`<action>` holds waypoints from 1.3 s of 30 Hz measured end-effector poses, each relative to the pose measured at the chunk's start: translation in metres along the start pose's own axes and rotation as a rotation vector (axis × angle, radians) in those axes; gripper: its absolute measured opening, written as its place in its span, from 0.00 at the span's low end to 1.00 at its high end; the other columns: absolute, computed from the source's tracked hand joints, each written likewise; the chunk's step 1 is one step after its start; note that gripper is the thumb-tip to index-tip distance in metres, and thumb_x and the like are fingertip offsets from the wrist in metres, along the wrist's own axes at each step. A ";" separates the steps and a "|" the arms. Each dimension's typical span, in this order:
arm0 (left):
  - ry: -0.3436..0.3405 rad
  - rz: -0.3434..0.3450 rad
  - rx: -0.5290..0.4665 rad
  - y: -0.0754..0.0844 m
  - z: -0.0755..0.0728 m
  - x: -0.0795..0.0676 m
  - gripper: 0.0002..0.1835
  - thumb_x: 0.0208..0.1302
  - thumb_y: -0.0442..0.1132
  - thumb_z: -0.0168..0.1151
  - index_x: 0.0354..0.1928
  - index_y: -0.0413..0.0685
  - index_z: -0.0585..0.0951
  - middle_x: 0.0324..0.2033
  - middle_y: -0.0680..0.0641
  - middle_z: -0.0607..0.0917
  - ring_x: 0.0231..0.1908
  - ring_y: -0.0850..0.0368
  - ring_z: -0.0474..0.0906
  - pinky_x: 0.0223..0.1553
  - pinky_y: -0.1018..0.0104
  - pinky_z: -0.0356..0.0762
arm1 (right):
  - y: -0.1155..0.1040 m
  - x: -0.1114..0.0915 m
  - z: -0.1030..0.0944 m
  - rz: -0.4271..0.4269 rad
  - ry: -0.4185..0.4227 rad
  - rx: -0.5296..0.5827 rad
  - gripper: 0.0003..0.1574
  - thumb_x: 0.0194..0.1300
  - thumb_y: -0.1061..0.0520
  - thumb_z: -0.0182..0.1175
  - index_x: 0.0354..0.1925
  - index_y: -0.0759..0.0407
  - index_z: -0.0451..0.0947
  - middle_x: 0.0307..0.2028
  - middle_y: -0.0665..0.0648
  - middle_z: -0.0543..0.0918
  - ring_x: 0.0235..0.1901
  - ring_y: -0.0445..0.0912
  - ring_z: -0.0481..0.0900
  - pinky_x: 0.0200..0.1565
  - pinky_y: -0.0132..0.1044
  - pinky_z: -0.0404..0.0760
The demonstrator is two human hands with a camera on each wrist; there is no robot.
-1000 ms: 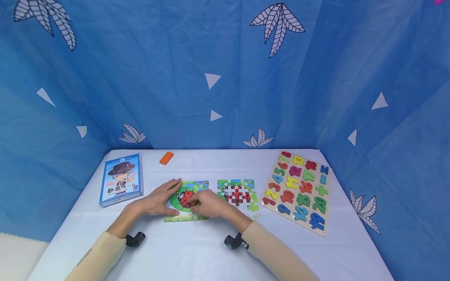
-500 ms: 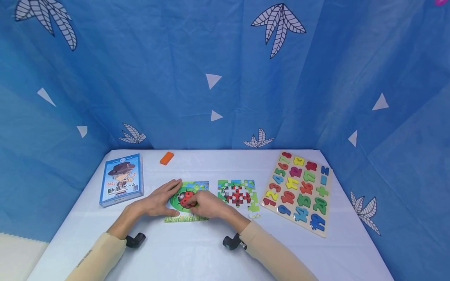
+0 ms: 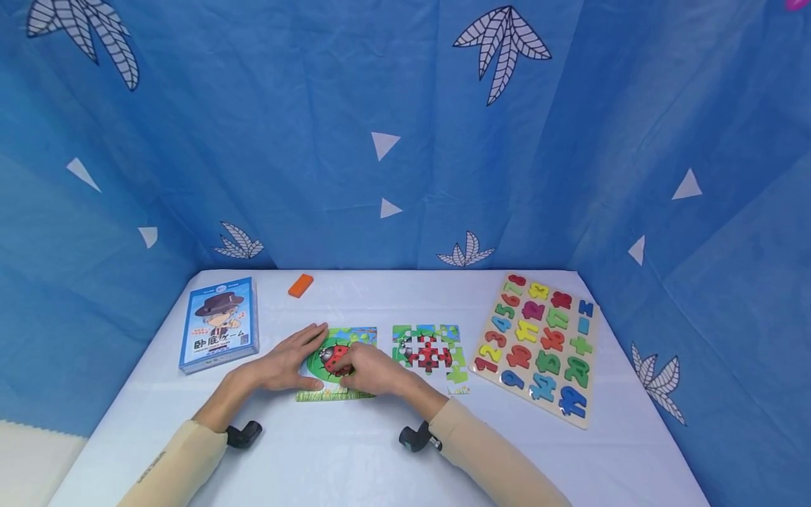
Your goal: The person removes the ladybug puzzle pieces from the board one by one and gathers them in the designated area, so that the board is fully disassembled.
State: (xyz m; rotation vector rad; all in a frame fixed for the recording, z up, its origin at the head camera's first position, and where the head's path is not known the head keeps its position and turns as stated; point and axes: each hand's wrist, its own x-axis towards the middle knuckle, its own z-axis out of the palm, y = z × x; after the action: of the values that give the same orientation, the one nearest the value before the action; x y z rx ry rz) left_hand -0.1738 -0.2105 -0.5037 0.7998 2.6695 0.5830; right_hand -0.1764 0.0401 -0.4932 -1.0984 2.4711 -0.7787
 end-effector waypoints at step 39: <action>0.023 0.043 -0.011 -0.001 0.002 -0.001 0.58 0.58 0.64 0.69 0.78 0.38 0.53 0.79 0.39 0.49 0.78 0.36 0.41 0.75 0.39 0.45 | 0.035 -0.038 -0.032 0.109 -0.011 0.380 0.08 0.71 0.57 0.63 0.47 0.51 0.84 0.28 0.53 0.83 0.27 0.52 0.82 0.28 0.34 0.75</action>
State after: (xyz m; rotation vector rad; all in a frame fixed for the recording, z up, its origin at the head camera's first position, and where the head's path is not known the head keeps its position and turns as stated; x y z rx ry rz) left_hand -0.1729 -0.2113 -0.5064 0.8550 2.6732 0.6202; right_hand -0.1873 0.0993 -0.4860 -0.8193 2.2244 -1.1437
